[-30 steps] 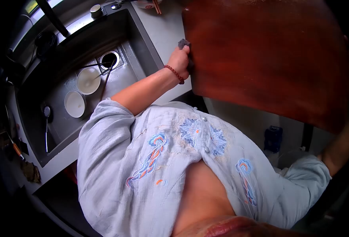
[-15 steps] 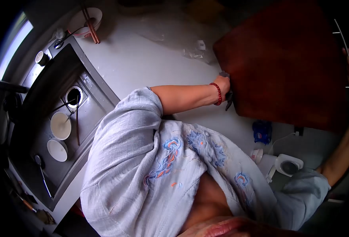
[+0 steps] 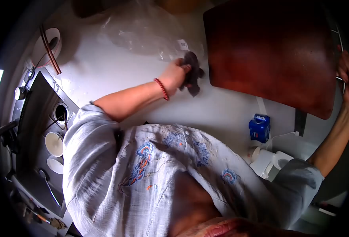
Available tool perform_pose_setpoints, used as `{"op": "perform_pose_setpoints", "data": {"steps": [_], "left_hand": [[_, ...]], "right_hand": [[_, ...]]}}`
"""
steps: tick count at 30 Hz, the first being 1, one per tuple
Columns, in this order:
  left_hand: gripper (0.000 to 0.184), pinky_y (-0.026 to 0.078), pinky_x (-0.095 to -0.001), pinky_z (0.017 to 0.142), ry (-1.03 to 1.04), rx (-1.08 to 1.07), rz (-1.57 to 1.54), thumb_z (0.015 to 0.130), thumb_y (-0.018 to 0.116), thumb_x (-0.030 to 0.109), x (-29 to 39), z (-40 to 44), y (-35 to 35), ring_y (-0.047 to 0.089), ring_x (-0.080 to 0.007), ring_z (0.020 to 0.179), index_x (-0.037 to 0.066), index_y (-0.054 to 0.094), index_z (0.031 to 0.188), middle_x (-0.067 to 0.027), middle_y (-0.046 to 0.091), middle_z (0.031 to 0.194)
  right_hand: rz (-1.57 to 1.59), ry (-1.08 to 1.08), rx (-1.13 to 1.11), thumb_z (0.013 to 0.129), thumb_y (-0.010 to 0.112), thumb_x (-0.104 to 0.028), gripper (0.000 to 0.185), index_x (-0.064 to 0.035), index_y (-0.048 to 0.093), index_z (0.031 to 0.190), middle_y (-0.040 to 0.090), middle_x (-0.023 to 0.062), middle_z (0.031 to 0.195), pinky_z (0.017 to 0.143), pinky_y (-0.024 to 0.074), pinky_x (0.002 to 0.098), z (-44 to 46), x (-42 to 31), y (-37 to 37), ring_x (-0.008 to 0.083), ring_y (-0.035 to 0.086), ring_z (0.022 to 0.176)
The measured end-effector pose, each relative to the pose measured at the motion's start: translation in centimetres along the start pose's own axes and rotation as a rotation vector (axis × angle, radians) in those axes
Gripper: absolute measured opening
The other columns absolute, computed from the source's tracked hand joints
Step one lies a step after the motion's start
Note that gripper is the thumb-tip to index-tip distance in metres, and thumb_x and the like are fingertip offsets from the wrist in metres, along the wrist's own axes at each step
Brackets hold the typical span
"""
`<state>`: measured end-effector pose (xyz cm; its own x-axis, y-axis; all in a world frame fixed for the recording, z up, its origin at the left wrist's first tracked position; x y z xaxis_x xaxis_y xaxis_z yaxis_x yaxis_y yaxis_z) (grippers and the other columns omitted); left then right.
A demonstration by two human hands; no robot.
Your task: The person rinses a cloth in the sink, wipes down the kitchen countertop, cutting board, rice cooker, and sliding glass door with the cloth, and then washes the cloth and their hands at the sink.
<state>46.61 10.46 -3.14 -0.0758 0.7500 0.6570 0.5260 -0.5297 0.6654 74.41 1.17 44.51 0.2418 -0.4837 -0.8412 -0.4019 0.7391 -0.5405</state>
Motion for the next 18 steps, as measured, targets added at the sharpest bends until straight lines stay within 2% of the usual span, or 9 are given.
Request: {"op": "perform_pose_setpoints", "data": {"steps": [1, 3, 5, 6, 7, 8, 11, 13, 18], "left_hand": [[0.04, 0.054, -0.0351, 0.059, 0.026, -0.008, 0.024, 0.09, 0.05, 0.016, 1.2, 0.2, -0.9, 0.062, -0.0222, 0.072, -0.005, 0.037, 0.121, -0.0169, 0.056, 0.103], [0.058, 0.054, -0.0381, 0.061, 0.137, 0.121, 0.146, 0.087, 0.056, 0.022, 3.5, 0.3, -2.9, 0.062, -0.0235, 0.078, -0.005, 0.028, 0.13, -0.0178, 0.056, 0.104], [0.073, 0.054, -0.0389, 0.063, 0.078, 0.13, 0.119, 0.084, 0.06, 0.025, 3.9, 1.3, -3.0, 0.06, -0.0237, 0.075, -0.004, 0.018, 0.136, -0.0161, 0.056, 0.1], [0.065, 0.052, -0.0358, 0.066, -0.051, 0.15, 0.221, 0.084, 0.06, 0.029, 3.3, 2.1, -2.7, 0.059, -0.0211, 0.08, -0.004, 0.028, 0.13, -0.0157, 0.055, 0.106], [0.059, 0.051, -0.0326, 0.069, -0.179, 0.17, 0.32, 0.084, 0.06, 0.032, 2.8, 3.0, -3.0, 0.058, -0.0186, 0.084, -0.004, 0.039, 0.125, -0.0154, 0.053, 0.112], [0.052, 0.05, -0.0332, 0.068, -0.308, -0.018, 0.266, 0.082, 0.06, 0.038, 0.7, 6.1, -3.2, 0.057, -0.0167, 0.075, -0.001, 0.049, 0.115, -0.0106, 0.058, 0.1], [0.039, 0.05, -0.0327, 0.064, -0.341, -0.072, 0.253, 0.084, 0.057, 0.036, 0.9, 8.9, -0.3, 0.058, -0.017, 0.069, 0.002, 0.056, 0.102, -0.0083, 0.061, 0.086], [0.037, 0.048, -0.0322, 0.065, -0.369, -0.068, 0.161, 0.083, 0.055, 0.033, 0.0, 11.5, 0.7, 0.057, -0.0187, 0.072, 0.003, 0.055, 0.103, -0.0092, 0.06, 0.091], [0.035, 0.046, -0.0335, 0.071, -0.259, 0.123, 0.19, 0.083, 0.053, 0.026, -2.2, 18.4, 0.6, 0.059, -0.0216, 0.083, 0.0, 0.059, 0.106, -0.0117, 0.061, 0.101]], "right_hand": [[0.282, 0.311, 0.007, 0.087, 0.051, -0.003, 0.013, 0.0078, 0.051, 0.095, 0.042, 0.0037, 0.06, 0.042, 0.0301, 0.0202, 1.7, 0.9, -1.0, 0.0091, 0.036, 0.047], [0.274, 0.346, 0.059, 0.087, 0.049, 0.0, 0.01, 0.0083, 0.05, 0.092, 0.043, 0.0056, 0.061, 0.042, 0.0318, 0.0208, -1.5, 0.9, 0.6, 0.0105, 0.038, 0.049], [0.023, -0.106, -0.578, 0.088, 0.047, 0.001, 0.009, 0.0081, 0.05, 0.094, 0.043, 0.0057, 0.06, 0.042, 0.0311, 0.0202, -8.2, -2.0, 7.9, 0.0104, 0.037, 0.049], [0.062, -0.074, -0.629, 0.084, 0.052, -0.002, 0.015, 0.0101, 0.051, 0.092, 0.047, 0.0092, 0.062, 0.044, 0.0379, 0.0238, -8.4, -2.2, 8.2, 0.0156, 0.044, 0.051], [0.059, -0.075, -0.632, 0.084, 0.052, -0.002, 0.015, 0.0101, 0.051, 0.092, 0.047, 0.0092, 0.062, 0.044, 0.0379, 0.0238, -8.4, -2.1, 8.3, 0.0156, 0.044, 0.051], [-0.019, -0.115, -0.568, 0.085, 0.052, -0.005, 0.018, 0.009, 0.051, 0.097, 0.044, 0.0062, 0.061, 0.044, 0.035, 0.0226, -8.1, -1.9, 8.0, 0.0132, 0.04, 0.05], [-0.247, -0.234, -0.355, 0.088, 0.05, -0.012, 0.028, 0.0056, 0.049, 0.11, 0.035, -0.0029, 0.058, 0.043, 0.0264, 0.0187, -7.3, -0.8, 7.0, 0.006, 0.03, 0.046], [-0.398, -0.311, -0.215, 0.09, 0.049, -0.017, 0.036, 0.0034, 0.048, 0.119, 0.03, -0.009, 0.056, 0.043, 0.0207, 0.0161, -6.9, -0.8, 6.5, 0.0011, 0.023, 0.043], [-0.389, -0.32, -0.298, 0.089, 0.05, -0.013, 0.03, 0.003, 0.051, 0.115, 0.034, -0.0068, 0.058, 0.043, 0.0223, 0.0165, -4.0, -0.3, 6.5, 0.0017, 0.024, 0.042]]}}
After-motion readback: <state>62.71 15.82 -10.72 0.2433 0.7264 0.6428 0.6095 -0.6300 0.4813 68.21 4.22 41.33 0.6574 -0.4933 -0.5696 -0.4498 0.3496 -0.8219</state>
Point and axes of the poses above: each hand's wrist, its own z-axis towards the middle knuckle, its own y-axis out of the palm, x = y × z, the point moved 7 cm from there along z, towards the middle knuckle
